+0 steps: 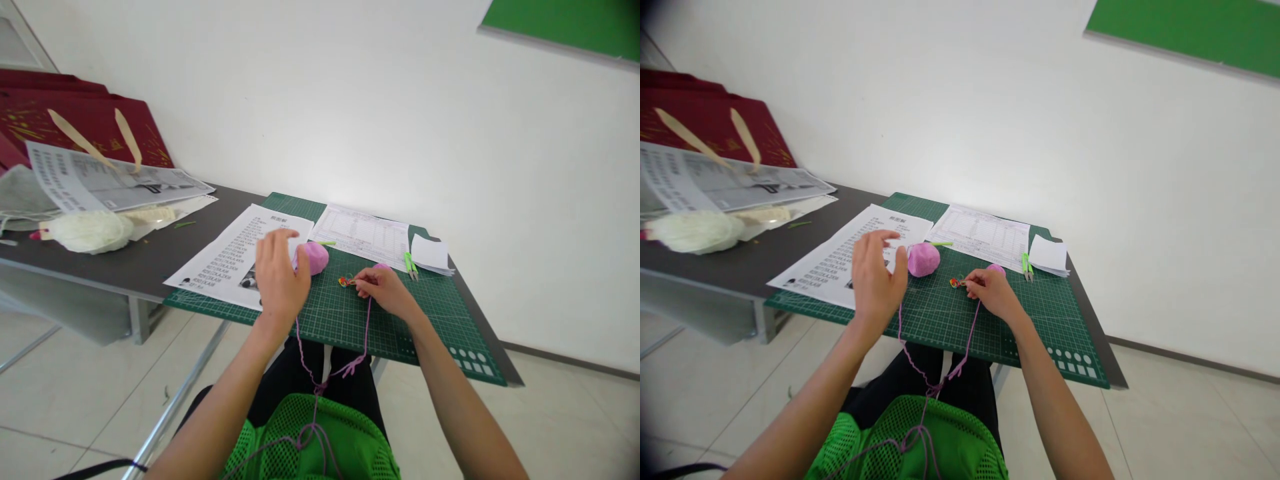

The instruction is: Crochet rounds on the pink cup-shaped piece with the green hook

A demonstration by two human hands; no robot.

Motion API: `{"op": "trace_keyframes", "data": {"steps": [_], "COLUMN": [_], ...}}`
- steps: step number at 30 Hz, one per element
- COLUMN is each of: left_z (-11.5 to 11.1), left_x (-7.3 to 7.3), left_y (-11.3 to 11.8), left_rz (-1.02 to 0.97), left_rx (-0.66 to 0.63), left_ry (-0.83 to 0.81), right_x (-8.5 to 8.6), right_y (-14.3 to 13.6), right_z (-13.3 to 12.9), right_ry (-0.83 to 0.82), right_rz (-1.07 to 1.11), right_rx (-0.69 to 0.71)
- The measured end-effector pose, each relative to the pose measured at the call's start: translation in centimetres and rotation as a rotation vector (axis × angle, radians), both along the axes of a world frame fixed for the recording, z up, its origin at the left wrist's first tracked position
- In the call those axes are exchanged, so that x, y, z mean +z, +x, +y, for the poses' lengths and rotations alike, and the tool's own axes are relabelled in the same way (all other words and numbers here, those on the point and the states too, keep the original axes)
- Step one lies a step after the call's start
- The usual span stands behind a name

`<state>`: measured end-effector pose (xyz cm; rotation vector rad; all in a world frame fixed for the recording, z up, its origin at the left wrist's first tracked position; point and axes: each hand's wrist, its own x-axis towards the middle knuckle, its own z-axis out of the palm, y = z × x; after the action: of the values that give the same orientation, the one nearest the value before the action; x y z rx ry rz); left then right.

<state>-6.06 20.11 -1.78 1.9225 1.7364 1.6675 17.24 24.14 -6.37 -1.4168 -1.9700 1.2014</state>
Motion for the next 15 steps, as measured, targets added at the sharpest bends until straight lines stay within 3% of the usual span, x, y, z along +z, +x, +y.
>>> {"op": "trace_keyframes", "data": {"steps": [3, 5, 9, 15], "left_z": [-1.6, -2.0, -1.6, -0.5], "left_x": [-1.3, -2.5, -4.2, -4.5], "left_y": [2.5, 4.1, 6.1, 6.1], "left_rz": [0.143, 0.192, 0.205, 0.195], "left_rx": [-0.290, -0.388, -0.377, -0.397], "left_ry": [-0.012, -0.034, -0.103, -0.249], "right_x": [0.3, 0.5, 0.7, 0.9], "right_y": [0.1, 0.2, 0.5, 0.6], "right_z": [-0.2, -0.4, -1.1, -1.5], "right_ry": [-0.022, -0.030, -0.037, -0.019], "right_rz": [0.050, 0.079, 0.136, 0.221], "right_rx": [-0.001, -0.003, -0.014, -0.020]}}
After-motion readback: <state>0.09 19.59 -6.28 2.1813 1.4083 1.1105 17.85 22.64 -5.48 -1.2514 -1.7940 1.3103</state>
